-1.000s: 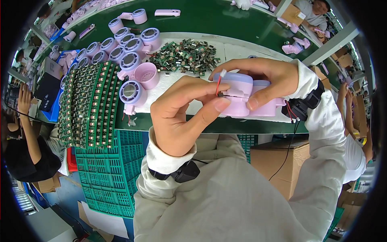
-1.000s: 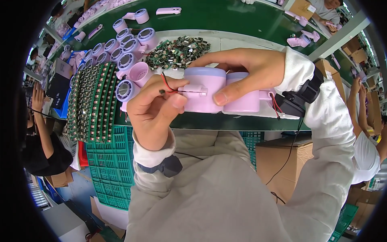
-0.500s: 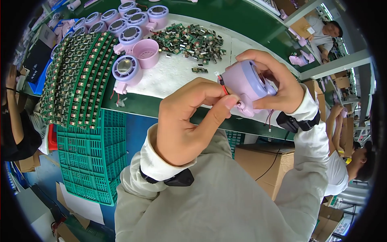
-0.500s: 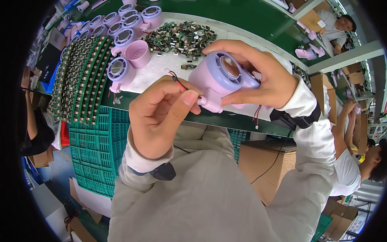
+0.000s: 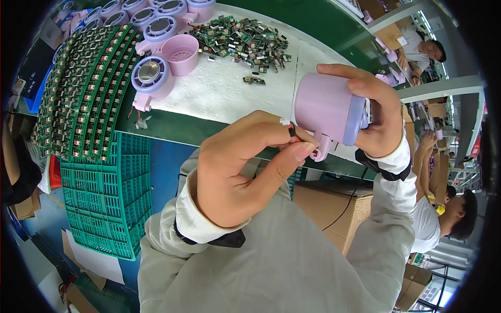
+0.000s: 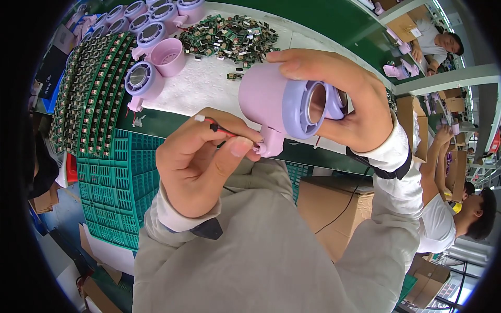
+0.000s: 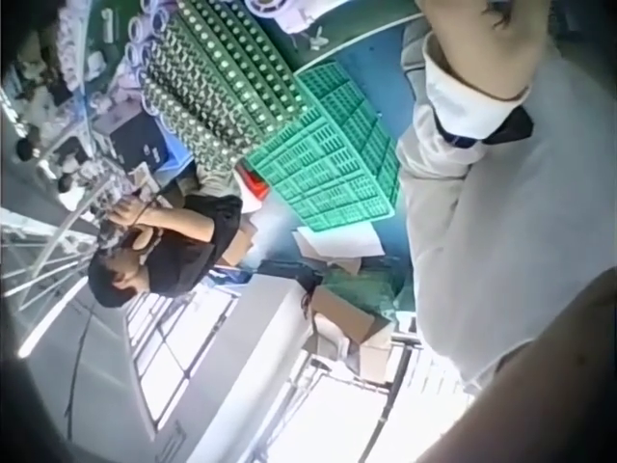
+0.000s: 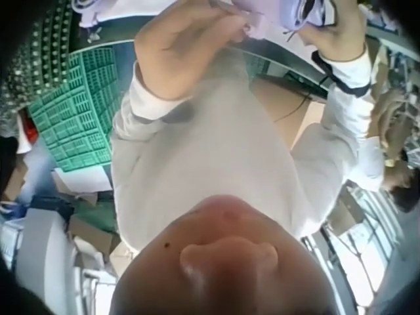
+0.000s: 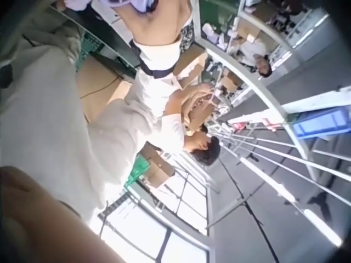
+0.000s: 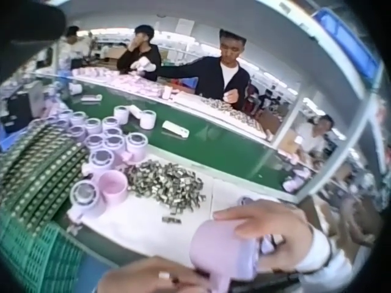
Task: The person picks up a circuit board and a fan housing, connects a wire to the board, and fits the board into the housing. After setting the assembly down, they gather more circuit boards from a pile and arrange them on a foam pad.
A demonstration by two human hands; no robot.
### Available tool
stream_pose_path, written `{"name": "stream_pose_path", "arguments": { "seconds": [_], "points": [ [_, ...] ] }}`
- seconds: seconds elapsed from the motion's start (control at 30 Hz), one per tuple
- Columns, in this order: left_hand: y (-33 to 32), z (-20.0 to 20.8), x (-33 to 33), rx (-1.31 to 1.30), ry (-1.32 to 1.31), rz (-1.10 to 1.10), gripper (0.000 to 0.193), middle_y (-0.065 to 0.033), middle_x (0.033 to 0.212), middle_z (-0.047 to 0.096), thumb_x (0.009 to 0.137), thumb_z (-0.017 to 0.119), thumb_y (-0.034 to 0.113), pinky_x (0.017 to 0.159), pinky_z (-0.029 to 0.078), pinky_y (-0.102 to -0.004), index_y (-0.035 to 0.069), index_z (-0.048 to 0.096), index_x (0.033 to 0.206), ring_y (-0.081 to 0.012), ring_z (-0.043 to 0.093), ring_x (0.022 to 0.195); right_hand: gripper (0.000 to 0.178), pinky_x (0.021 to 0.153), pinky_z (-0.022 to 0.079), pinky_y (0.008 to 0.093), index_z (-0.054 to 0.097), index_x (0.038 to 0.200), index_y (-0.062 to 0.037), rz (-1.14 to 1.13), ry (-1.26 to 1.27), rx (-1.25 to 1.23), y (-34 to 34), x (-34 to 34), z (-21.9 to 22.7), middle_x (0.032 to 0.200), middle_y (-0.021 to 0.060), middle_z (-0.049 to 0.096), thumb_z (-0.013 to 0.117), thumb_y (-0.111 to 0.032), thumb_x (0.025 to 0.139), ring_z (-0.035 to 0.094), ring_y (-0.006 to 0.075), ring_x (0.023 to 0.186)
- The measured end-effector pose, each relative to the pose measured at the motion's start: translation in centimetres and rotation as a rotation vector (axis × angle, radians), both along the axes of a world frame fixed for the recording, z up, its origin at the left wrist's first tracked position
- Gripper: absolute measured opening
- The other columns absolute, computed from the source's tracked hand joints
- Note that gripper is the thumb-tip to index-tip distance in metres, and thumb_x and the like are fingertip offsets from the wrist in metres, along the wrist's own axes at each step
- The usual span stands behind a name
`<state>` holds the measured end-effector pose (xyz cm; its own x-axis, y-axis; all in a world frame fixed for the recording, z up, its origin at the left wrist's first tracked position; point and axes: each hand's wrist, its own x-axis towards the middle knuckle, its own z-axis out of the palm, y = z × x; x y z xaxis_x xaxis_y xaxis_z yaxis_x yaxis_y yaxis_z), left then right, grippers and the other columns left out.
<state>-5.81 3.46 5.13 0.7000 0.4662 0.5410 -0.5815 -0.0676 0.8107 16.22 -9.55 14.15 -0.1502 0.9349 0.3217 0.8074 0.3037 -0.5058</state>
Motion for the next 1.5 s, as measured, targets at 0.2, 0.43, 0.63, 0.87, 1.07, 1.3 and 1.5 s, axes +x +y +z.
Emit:
{"name": "stream_pose_path", "arguments": {
  "seconds": [0.2, 0.43, 0.63, 0.87, 1.07, 1.3, 1.5],
  "points": [
    [0.7, 0.4, -0.3, 0.098, 0.006, -0.047, 0.033, -0.0175, 0.106, 0.069, 0.085, 0.076, -0.012, 0.080, 0.058, -0.0337, -0.004, 0.068, 0.116, -0.0230, 0.068, 0.092, 0.065, 0.092, 0.056, 0.0486, 0.051, 0.137, -0.0147, -0.022, -0.113, -0.019, -0.3, 0.0, 0.4, 0.136, 0.0339, 0.060, 0.086, -0.013, 0.082, 0.066, 0.0435, 0.120],
    [0.8, -0.4, -0.3, 0.051, 0.047, -0.048, 0.036, -0.0160, 0.108, 0.068, 0.078, 0.080, -0.015, 0.086, 0.057, -0.0337, -0.004, 0.071, 0.112, -0.0229, 0.068, 0.096, 0.063, 0.090, 0.057, 0.0467, 0.053, 0.135, -0.0134, 0.019, -0.245, 0.058, 0.3, -0.6, 0.9, 0.133, 0.0319, 0.064, 0.085, -0.009, 0.081, 0.069, 0.0419, 0.114],
    [0.3, -0.8, 0.1, -0.013, 0.026, -0.034, 0.033, -0.0148, 0.108, 0.069, 0.083, 0.076, -0.015, 0.086, 0.057, -0.0318, -0.004, 0.070, 0.114, -0.0205, 0.069, 0.096, 0.062, 0.092, 0.056, 0.0438, 0.057, 0.132, -0.0101, -0.017, -0.252, 0.121, 0.2, -0.8, 0.4, 0.132, 0.0298, 0.066, 0.086, -0.006, 0.078, 0.070, 0.0400, 0.111],
    [-0.8, -2.0, 0.7, -0.358, 0.077, -0.076, 0.031, -0.0130, 0.110, 0.069, 0.088, 0.074, -0.013, 0.087, 0.059, -0.0303, -0.005, 0.067, 0.118, -0.0191, 0.071, 0.103, 0.066, 0.095, 0.055, 0.0392, 0.059, 0.136, -0.0062, -0.194, -0.117, -0.039, 0.4, -2.0, -0.2, 0.132, 0.0199, 0.068, 0.087, -0.007, 0.076, 0.071, 0.0341, 0.111],
    [0.2, -2.3, 0.7, -0.541, 0.195, -0.139, 0.028, -0.0135, 0.108, 0.071, 0.091, 0.073, -0.010, 0.091, 0.059, -0.0311, -0.008, 0.065, 0.117, -0.0201, 0.072, 0.103, 0.070, 0.096, 0.054, 0.0358, 0.058, 0.141, -0.0079, -0.299, 0.050, -0.226, 1.2, -2.8, -0.5, 0.129, 0.0153, 0.069, 0.087, -0.008, 0.077, 0.071, 0.0312, 0.110],
    [0.8, -3.2, -1.8, -0.532, 0.360, 0.009, 0.024, -0.0144, 0.103, 0.073, 0.092, 0.073, -0.008, 0.088, 0.060, -0.0306, -0.008, 0.064, 0.115, -0.0199, 0.074, 0.096, 0.072, 0.094, 0.055, 0.0390, 0.057, 0.143, -0.0126, -0.219, -0.011, -0.234, 3.6, -3.3, -3.7, 0.125, 0.0156, 0.069, 0.087, -0.012, 0.077, 0.069, 0.0345, 0.107],
    [2.2, -3.9, -3.7, -0.498, 0.375, 0.342, 0.024, -0.0145, 0.100, 0.075, 0.092, 0.074, -0.007, 0.086, 0.059, -0.0287, -0.009, 0.064, 0.114, -0.0189, 0.074, 0.093, 0.067, 0.087, 0.056, 0.0429, 0.058, 0.140, -0.0112, -0.210, -0.126, -0.202, 6.7, -3.9, -4.4, 0.119, 0.0154, 0.070, 0.085, -0.020, 0.079, 0.068, 0.0353, 0.100]
  ]
}}
